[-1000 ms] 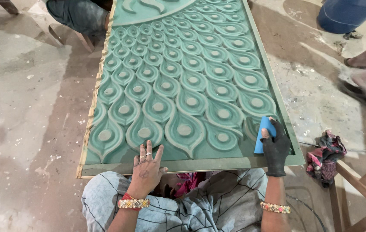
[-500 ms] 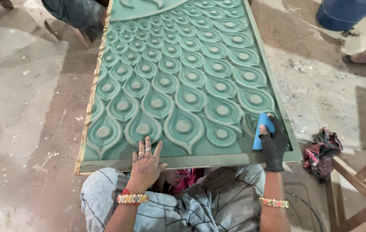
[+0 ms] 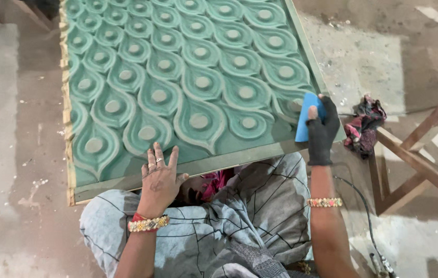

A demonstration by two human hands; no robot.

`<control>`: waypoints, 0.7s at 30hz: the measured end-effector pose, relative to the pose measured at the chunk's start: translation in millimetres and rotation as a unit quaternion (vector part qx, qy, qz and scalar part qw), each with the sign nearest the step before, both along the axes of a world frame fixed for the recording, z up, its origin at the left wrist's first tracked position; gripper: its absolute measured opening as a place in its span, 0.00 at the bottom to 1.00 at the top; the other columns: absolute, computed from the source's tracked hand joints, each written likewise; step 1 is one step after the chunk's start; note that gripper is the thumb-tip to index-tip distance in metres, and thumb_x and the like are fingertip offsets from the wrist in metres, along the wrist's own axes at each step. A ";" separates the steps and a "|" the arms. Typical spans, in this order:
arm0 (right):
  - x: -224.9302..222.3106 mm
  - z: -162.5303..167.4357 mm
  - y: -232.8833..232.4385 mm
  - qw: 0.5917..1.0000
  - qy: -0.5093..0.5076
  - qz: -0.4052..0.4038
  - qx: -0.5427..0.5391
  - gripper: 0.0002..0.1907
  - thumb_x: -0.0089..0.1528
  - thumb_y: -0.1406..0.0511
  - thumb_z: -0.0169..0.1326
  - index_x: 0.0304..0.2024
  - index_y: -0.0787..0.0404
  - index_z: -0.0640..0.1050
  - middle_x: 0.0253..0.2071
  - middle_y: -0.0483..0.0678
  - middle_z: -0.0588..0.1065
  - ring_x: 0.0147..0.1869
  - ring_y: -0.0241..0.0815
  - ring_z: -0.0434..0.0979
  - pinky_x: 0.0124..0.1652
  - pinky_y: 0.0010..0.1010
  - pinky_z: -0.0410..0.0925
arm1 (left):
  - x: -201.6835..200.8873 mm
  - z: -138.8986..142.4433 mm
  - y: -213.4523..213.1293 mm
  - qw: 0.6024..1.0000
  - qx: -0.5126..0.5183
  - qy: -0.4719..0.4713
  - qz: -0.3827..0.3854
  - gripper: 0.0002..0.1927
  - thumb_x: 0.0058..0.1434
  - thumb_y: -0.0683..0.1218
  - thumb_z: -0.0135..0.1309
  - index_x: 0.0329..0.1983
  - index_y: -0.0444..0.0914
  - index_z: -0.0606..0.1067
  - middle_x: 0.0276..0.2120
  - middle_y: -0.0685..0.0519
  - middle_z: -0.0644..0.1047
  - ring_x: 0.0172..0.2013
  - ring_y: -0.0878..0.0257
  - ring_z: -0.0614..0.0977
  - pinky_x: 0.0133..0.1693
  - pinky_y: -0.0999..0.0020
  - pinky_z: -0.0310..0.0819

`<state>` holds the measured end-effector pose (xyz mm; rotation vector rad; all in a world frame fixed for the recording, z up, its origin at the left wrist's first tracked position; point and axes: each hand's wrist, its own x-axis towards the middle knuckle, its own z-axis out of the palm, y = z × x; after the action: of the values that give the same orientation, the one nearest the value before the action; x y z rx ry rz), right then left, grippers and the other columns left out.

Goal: The person smooths the surface of a large green decorative panel with a peacock feather pattern using a blue sanding block. They work systematically across the raised motifs, occasionally pausing to adjust their grip or position.

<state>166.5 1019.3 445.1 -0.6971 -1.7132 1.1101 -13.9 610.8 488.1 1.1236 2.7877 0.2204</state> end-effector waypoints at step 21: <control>-87.4 36.8 41.9 0.902 -0.330 0.117 0.251 0.16 0.66 0.59 0.57 0.51 0.62 0.82 0.47 0.59 0.81 0.52 0.58 0.81 0.51 0.43 0.71 | -8.2 -17.2 32.1 0.996 0.077 0.037 0.010 0.48 0.47 0.62 0.67 0.70 0.46 0.63 0.68 0.32 0.61 0.64 0.36 0.65 0.57 0.37 0.62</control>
<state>79.2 1061.2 481.9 -0.5721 -2.5936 0.5398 -22.1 643.0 470.8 1.1584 2.8913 0.4108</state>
